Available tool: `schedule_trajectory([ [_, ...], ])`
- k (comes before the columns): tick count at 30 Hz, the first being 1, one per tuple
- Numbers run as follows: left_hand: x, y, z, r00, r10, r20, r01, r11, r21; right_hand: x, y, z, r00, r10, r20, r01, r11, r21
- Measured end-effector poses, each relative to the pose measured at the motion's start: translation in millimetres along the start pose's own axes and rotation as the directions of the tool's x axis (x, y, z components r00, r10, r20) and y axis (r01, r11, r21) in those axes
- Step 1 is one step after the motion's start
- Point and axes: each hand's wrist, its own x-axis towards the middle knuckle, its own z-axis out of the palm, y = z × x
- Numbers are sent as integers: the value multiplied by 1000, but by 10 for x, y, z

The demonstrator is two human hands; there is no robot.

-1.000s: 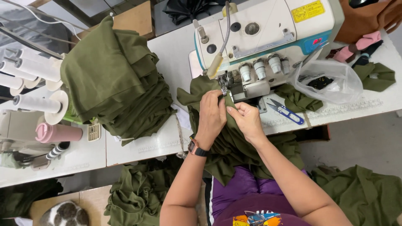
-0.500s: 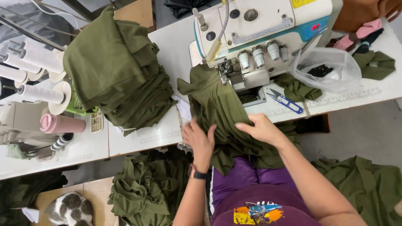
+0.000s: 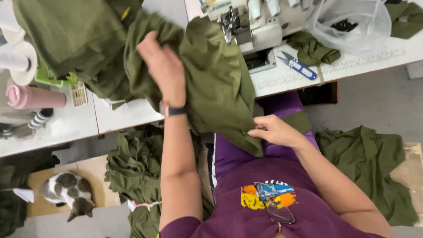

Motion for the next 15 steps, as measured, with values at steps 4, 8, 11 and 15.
schedule_trajectory([
  [4,-651,57,371,993,10,114,-1,997,-77,219,564,342,972,166,-164,-116,954,276],
  [8,-1560,522,306,979,59,195,-20,980,-198,216,854,422,932,236,-276,-174,958,229],
  [11,-1784,568,362,974,28,225,21,977,-214,291,550,268,922,110,-371,-122,993,-8],
  [15,-1764,522,320,966,-95,241,158,953,-258,422,23,92,795,-24,-606,-31,996,-80],
])
